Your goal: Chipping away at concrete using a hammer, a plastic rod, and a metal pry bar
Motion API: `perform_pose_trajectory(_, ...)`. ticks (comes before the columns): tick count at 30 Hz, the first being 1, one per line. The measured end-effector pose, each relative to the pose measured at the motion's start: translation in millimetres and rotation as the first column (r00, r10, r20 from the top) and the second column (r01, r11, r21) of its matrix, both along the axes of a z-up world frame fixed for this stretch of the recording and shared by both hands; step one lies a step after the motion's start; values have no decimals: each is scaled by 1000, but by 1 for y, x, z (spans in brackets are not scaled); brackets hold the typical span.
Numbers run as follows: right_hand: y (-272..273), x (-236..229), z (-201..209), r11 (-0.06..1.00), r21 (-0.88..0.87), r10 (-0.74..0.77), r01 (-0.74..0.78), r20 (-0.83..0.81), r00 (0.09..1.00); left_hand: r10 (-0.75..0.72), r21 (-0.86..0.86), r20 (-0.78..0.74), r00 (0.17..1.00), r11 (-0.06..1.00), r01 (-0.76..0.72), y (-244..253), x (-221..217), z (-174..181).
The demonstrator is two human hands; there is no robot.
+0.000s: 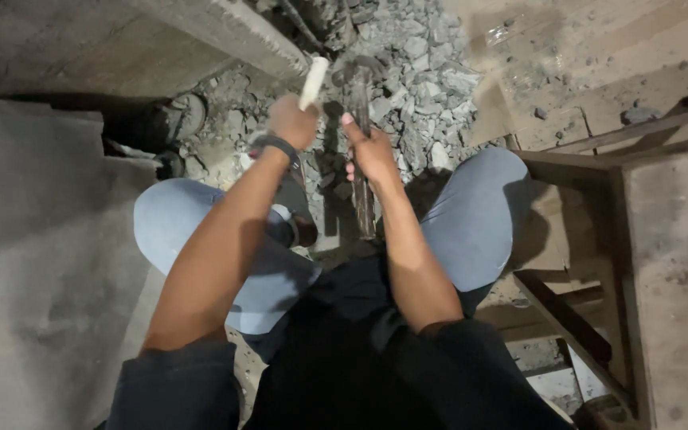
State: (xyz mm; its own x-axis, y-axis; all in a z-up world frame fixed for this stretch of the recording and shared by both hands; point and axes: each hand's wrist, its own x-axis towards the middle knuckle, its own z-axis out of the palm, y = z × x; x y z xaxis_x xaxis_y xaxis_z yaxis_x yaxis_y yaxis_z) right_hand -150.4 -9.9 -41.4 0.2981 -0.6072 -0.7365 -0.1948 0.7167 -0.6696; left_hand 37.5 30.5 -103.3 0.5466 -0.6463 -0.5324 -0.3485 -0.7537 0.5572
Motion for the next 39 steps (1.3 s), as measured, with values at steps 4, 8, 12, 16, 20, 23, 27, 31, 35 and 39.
perform_pose_trajectory(4, -4, -3, 8, 1000, -29, 2, -1, 25, 1000, 74, -82, 33, 997, 994, -71, -12, -6, 62)
perform_pose_trajectory(8, -9, -4, 17, 996, 40, -76, 75, 24, 997, 4, 19, 364, 931, 1000, -12, -15, -26, 85)
perform_pose_trajectory(12, -16, -8, 26, 988, 83, -134, 130, 43, 990, -102, 14, 650, 753, 992, 123, -10, -57, 151)
perform_pose_trajectory(16, -15, -8, 28, 983, 78, -168, 164, 57, 984, -103, -27, 654, 749, 987, 160, 1, -50, 115)
perform_pose_trajectory(20, -14, -9, 34, 986, 98, -142, 136, 53, 988, -320, 266, 365, 874, 936, 232, 3, -48, 79)
perform_pose_trajectory(23, -11, -11, 24, 985, 103, -146, 141, 42, 988, -285, 220, 364, 887, 951, 216, 1, -36, 71)
perform_pose_trajectory(27, -14, -8, 33, 981, 113, -165, 158, 52, 985, -145, 111, 297, 944, 987, 117, -2, -10, 47)
perform_pose_trajectory(31, -11, -9, 25, 980, 112, -175, 166, 73, 982, -27, 2, 291, 956, 1000, 28, -9, -39, 104)
perform_pose_trajectory(35, -19, -14, 24, 979, 112, -183, 173, 87, 979, -76, -214, 404, 911, 961, 175, 4, -103, 155)
perform_pose_trajectory(39, -14, -9, 14, 975, 125, -195, 186, 63, 979, -37, 65, 17, 999, 997, 36, 34, -98, 90)
